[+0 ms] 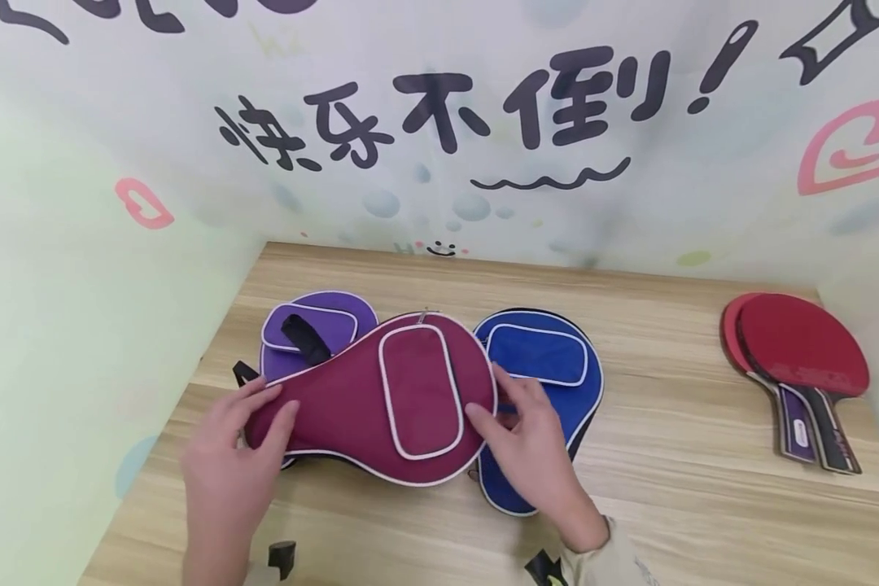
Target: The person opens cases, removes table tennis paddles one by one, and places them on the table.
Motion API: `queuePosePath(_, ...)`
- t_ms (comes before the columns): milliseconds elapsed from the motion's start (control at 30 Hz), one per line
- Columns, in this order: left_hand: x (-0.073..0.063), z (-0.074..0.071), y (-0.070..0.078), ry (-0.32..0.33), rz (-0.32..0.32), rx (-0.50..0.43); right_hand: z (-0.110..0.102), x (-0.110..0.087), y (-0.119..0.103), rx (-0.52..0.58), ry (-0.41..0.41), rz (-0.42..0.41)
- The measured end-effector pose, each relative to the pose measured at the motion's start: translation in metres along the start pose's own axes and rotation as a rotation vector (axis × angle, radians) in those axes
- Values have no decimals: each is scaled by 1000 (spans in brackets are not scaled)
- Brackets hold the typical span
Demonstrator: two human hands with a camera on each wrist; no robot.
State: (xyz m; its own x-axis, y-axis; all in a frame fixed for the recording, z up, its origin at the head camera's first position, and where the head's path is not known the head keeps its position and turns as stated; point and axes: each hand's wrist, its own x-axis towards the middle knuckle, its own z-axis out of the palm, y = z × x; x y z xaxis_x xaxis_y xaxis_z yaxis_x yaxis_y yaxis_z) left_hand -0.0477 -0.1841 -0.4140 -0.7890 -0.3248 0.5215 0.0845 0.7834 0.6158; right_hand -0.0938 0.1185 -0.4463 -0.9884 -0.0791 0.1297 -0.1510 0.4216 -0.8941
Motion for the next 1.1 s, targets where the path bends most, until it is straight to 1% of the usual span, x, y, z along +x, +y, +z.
queuePosePath(67, -6, 3, 7, -31, -14, -28, -8, 4, 0, -26, 66, -17)
queuePosePath(133, -12, 7, 16, -89, -79, -56, -17, 8, -1, -46, 130, -34)
queuePosePath(200, -18, 10, 25, -179, -184, -71, -26, 13, -1, -74, 189, -54)
queuePosePath(233, -20, 12, 29, -234, -247, -70, -31, 15, -1, -90, 215, -65)
queuePosePath(267, -24, 14, 33, -283, -295, -66, -36, 18, -1, -108, 238, -77)
queuePosePath(333, -30, 19, 40, -381, -357, -54, -46, 22, -1, -152, 270, -106)
queuePosePath(367, -33, 22, 42, -420, -368, -55, -51, 24, 0, -179, 281, -122)
queuePosePath(400, -37, 25, 45, -451, -371, -56, -56, 26, 1, -204, 280, -134)
queuePosePath(433, -41, 29, 47, -468, -356, -60, -62, 29, 2, -230, 274, -143)
queuePosePath(533, -54, 38, 52, -497, -288, -84, -75, 35, 7, -292, 230, -158)
queuePosePath(633, -66, 45, 57, -523, -244, -100, -85, 41, 16, -312, 176, -153)
queuePosePath(700, -74, 48, 60, -569, -250, -115, -91, 45, 22, -302, 147, -148)
queuePosePath(800, -85, 50, 66, -674, -290, -169, -99, 53, 31, -303, 105, -134)
queuePosePath(867, -92, 52, 70, -755, -311, -232, -103, 57, 38, -307, 65, -118)
queuePosePath(933, -98, 54, 75, -832, -314, -310, -106, 62, 45, -308, 18, -104)
queuePosePath(967, -102, 56, 77, -860, -296, -339, -106, 64, 49, -305, -6, -98)
queuePosePath(1000, -105, 58, 78, -891, -291, -374, -107, 66, 52, -298, -28, -87)
queuePosePath(1033, -107, 60, 80, -921, -297, -415, -107, 68, 56, -289, -48, -77)
queuePosePath(1100, -112, 63, 81, -957, -297, -476, -106, 71, 62, -275, -73, -55)
